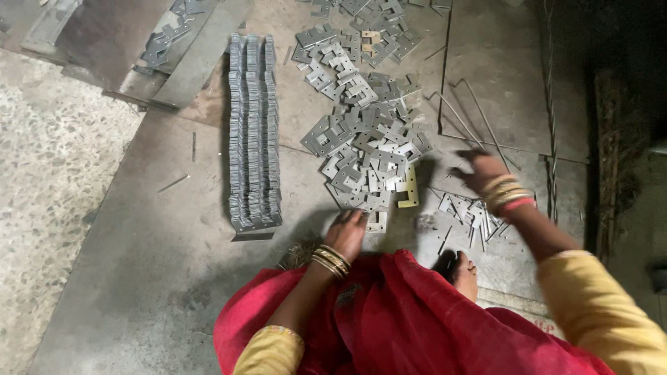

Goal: The person sits on the floor and sorts small metal pieces by hand, stacking them into neat piles. The person repeatedly picks up pieces from a scattered pile and places them into organized stacks.

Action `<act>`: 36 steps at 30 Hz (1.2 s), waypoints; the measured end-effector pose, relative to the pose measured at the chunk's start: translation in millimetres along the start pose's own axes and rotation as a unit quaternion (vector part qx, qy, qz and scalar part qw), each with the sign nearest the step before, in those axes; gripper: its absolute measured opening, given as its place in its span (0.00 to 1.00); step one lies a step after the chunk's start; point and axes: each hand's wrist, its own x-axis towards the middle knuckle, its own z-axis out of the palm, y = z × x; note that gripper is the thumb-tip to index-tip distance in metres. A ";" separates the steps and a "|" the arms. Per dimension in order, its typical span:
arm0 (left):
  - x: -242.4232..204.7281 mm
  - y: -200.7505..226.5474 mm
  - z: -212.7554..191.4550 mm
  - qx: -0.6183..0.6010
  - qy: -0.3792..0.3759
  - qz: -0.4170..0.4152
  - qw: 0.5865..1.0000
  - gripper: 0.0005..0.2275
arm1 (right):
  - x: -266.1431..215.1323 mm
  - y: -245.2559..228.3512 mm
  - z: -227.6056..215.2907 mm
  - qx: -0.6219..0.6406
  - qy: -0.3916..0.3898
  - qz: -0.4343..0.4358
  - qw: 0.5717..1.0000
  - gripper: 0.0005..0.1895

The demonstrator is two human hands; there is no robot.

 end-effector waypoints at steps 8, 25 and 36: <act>11.5 13.0 45.0 -0.029 -0.064 -0.012 0.997 0.21 | 38.4 -119.7 67.6 -0.017 0.041 -0.131 0.990 0.27; -21.2 71.0 -90.2 -0.454 0.110 -0.187 0.864 0.30 | -114.6 -104.5 26.8 0.524 -0.156 -0.044 0.836 0.28; -67.1 128.0 -219.6 -0.756 0.229 -0.090 0.607 0.23 | -155.7 -103.3 -73.8 0.596 0.002 -0.103 0.796 0.07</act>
